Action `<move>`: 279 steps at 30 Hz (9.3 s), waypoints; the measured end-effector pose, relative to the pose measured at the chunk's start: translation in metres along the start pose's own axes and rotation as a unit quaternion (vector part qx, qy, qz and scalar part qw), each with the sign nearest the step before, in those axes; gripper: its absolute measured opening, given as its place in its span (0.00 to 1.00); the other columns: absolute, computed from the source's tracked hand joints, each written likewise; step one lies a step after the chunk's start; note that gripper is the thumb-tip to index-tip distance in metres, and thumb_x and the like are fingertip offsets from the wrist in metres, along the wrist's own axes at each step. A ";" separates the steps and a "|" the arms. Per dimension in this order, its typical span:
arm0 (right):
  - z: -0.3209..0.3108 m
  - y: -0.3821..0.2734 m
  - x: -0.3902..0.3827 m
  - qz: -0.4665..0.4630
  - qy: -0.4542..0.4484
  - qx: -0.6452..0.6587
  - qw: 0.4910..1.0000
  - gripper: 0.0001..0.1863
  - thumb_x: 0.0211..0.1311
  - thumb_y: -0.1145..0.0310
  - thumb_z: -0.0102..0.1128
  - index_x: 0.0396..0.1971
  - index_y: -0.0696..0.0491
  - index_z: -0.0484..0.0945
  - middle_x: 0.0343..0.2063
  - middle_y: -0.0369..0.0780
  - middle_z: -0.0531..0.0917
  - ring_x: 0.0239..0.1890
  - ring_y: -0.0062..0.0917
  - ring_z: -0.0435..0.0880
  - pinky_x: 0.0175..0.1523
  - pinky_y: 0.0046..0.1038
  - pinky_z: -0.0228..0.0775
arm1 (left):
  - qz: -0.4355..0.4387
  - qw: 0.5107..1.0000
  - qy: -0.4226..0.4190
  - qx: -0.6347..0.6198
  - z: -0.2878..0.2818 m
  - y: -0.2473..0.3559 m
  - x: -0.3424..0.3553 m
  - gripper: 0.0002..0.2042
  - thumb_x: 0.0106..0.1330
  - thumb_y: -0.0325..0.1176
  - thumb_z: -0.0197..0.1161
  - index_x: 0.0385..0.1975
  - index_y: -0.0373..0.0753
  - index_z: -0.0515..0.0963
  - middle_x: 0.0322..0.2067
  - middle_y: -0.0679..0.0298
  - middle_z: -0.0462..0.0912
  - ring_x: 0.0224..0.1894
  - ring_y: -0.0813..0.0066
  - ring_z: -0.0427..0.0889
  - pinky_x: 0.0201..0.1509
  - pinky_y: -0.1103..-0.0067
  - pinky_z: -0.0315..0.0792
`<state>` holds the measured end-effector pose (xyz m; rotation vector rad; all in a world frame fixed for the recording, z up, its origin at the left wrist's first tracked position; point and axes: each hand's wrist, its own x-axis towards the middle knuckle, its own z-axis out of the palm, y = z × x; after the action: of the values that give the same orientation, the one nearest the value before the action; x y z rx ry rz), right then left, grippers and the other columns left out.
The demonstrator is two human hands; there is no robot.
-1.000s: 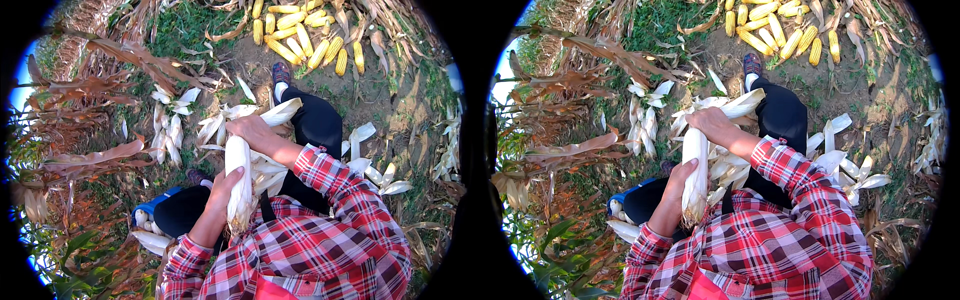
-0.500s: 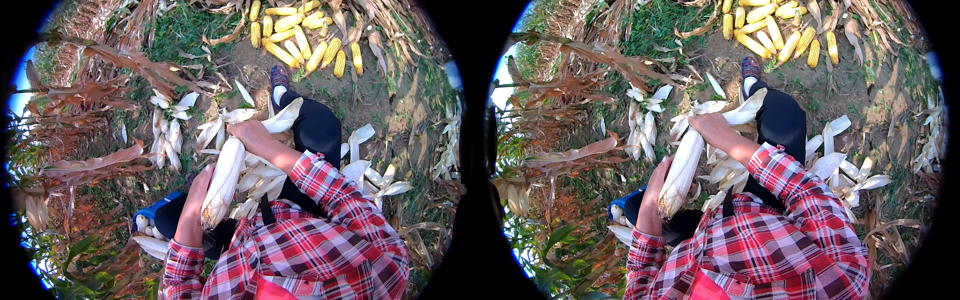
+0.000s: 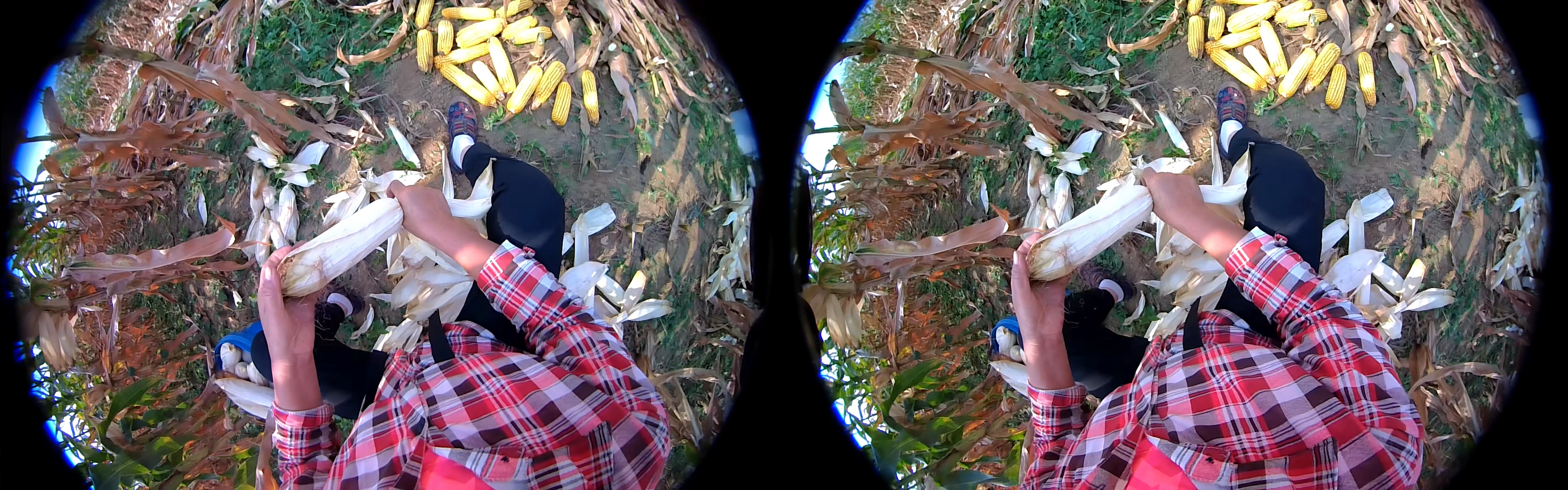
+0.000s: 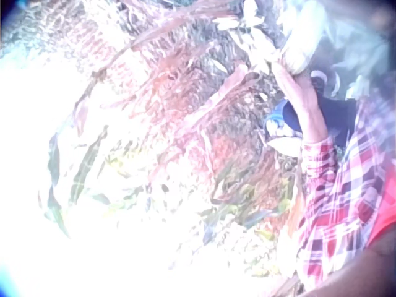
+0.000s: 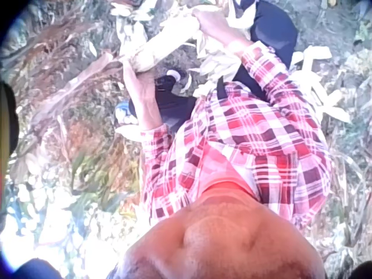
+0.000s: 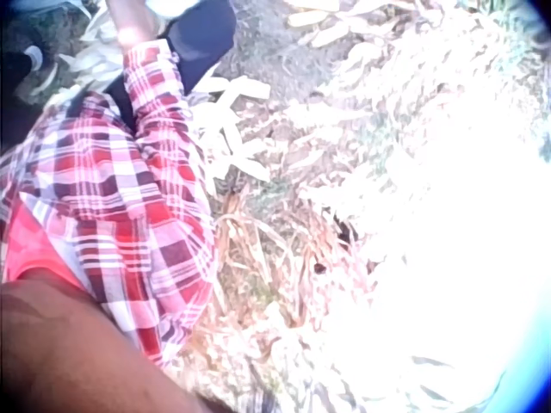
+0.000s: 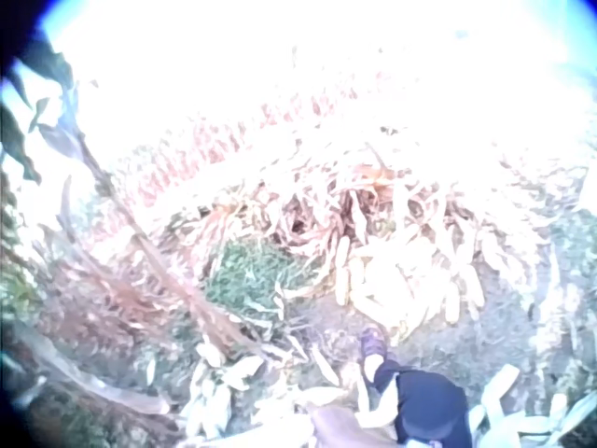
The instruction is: The person sits on the ground in a cornfield and shucks corn cobs by hand. They remove husks from each cob, place the shucked corn into a pile on the ground, and discard the husks nearby.
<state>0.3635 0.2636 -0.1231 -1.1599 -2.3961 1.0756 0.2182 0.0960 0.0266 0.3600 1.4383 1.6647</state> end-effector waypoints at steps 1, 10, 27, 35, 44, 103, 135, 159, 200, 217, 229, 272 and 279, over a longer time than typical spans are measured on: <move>0.001 0.002 0.000 0.017 -0.011 0.004 1.000 0.09 0.54 0.70 0.54 0.36 0.53 0.74 0.28 0.46 0.82 0.34 0.41 0.83 0.37 0.41 0.72 | 0.033 0.998 0.026 0.042 0.010 -0.003 0.002 0.19 0.71 0.42 0.46 0.51 0.34 0.70 0.51 0.53 0.73 0.53 0.64 0.73 0.55 0.67 0.69; 0.030 0.031 -0.001 0.121 -0.025 0.135 0.983 0.15 0.51 0.57 0.59 0.38 0.47 0.79 0.34 0.46 0.82 0.40 0.42 0.81 0.44 0.38 0.72 | 0.291 0.859 -0.094 0.412 0.083 -0.049 -0.029 0.15 0.68 0.29 0.51 0.52 0.34 0.70 0.55 0.49 0.69 0.57 0.57 0.70 0.62 0.71 0.61; 0.016 -0.011 -0.036 -0.149 -0.244 0.182 0.941 0.13 0.44 0.67 0.58 0.31 0.57 0.80 0.25 0.51 0.81 0.32 0.45 0.81 0.38 0.39 0.71 | -0.170 0.981 0.049 -0.075 -0.150 -0.059 0.103 0.20 0.68 0.44 0.49 0.50 0.33 0.70 0.44 0.54 0.78 0.43 0.59 0.80 0.46 0.64 0.78; 0.025 -0.001 -0.020 -0.103 -0.190 0.265 0.940 0.13 0.48 0.66 0.60 0.33 0.56 0.81 0.25 0.50 0.82 0.31 0.40 0.82 0.38 0.35 0.72 | -0.171 0.935 0.113 -0.291 -0.083 -0.097 0.093 0.19 0.67 0.40 0.53 0.53 0.38 0.70 0.51 0.56 0.75 0.52 0.59 0.75 0.58 0.59 0.70; 0.015 0.005 -0.012 0.014 -0.211 0.127 0.969 0.14 0.48 0.67 0.59 0.36 0.54 0.81 0.31 0.50 0.82 0.38 0.42 0.81 0.43 0.35 0.72 | 0.031 0.969 0.166 -0.182 -0.081 -0.053 0.123 0.23 0.67 0.44 0.47 0.56 0.37 0.66 0.55 0.56 0.71 0.57 0.57 0.71 0.61 0.59 0.67; -0.001 -0.067 0.066 0.058 -0.348 0.553 0.754 0.42 0.52 0.62 0.66 0.63 0.59 0.55 0.50 0.41 0.73 0.48 0.24 0.74 0.54 0.26 0.67 | -0.058 0.983 0.033 -0.168 -0.029 -0.006 0.207 0.11 0.71 0.40 0.47 0.30 0.41 0.67 0.17 0.69 0.67 0.22 0.74 0.70 0.33 0.75 0.70; -0.003 -0.060 0.061 0.219 -0.267 0.737 0.581 0.28 0.68 0.48 0.43 0.53 0.58 0.66 0.40 0.46 0.79 0.37 0.37 0.83 0.40 0.40 0.80 | 0.042 0.996 0.083 0.013 -0.011 -0.025 0.202 0.17 0.70 0.44 0.50 0.38 0.32 0.70 0.28 0.67 0.74 0.29 0.82 0.72 0.33 0.82 0.70; -0.005 -0.052 0.069 0.244 -0.246 0.780 0.521 0.32 0.66 0.41 0.36 0.52 0.54 0.69 0.35 0.45 0.81 0.34 0.34 0.83 0.34 0.37 0.80 | 0.143 0.938 -0.110 0.294 0.014 -0.030 0.160 0.17 0.65 0.43 0.60 0.33 0.35 0.66 0.24 0.64 0.73 0.21 0.77 0.74 0.23 0.81 0.70; -0.008 -0.049 0.072 0.054 -0.086 0.428 0.898 0.23 0.71 0.58 0.44 0.53 0.63 0.69 0.37 0.37 0.80 0.38 0.14 0.75 0.45 0.19 0.68 | -0.140 0.978 -0.122 -0.096 0.017 -0.042 0.167 0.24 0.64 0.46 0.60 0.53 0.38 0.65 0.48 0.59 0.71 0.50 0.67 0.73 0.54 0.67 0.68; -0.037 -0.087 0.078 -0.005 -0.052 0.724 0.688 0.18 0.70 0.58 0.43 0.49 0.57 0.66 0.25 0.32 0.68 0.28 0.17 0.67 0.39 0.25 0.64 | -0.068 0.927 0.197 -0.311 -0.017 -0.029 0.216 0.23 0.67 0.50 0.50 0.55 0.40 0.66 0.53 0.60 0.71 0.56 0.62 0.70 0.63 0.62 0.62; -0.012 -0.104 0.069 -0.339 0.002 0.136 0.931 0.30 0.44 0.61 0.71 0.48 0.56 0.69 0.39 0.42 0.75 0.47 0.38 0.73 0.59 0.43 0.59 | -0.217 0.933 0.041 -0.284 -0.029 -0.083 0.207 0.25 0.62 0.57 0.50 0.39 0.37 0.71 0.33 0.53 0.77 0.35 0.59 0.79 0.42 0.66 0.75; -0.004 -0.081 0.077 -0.014 -0.015 0.332 0.943 0.27 0.49 0.65 0.69 0.43 0.61 0.66 0.40 0.46 0.75 0.45 0.26 0.74 0.49 0.30 0.68 | -0.114 0.977 -0.113 -0.142 0.005 -0.042 0.156 0.34 0.65 0.61 0.45 0.62 0.42 0.58 0.57 0.59 0.68 0.58 0.64 0.68 0.63 0.66 0.63; -0.001 -0.081 0.079 0.061 -0.059 0.635 0.768 0.17 0.56 0.72 0.62 0.45 0.61 0.71 0.39 0.39 0.79 0.42 0.18 0.77 0.48 0.24 0.70 | -0.166 0.967 -0.059 -0.183 0.001 -0.049 0.163 0.31 0.65 0.57 0.49 0.60 0.41 0.61 0.57 0.59 0.70 0.57 0.64 0.70 0.62 0.67 0.64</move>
<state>0.2678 0.2918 -0.0702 -0.6698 -1.0236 2.2513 0.1472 0.2176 -0.0691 0.0061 1.0105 1.5619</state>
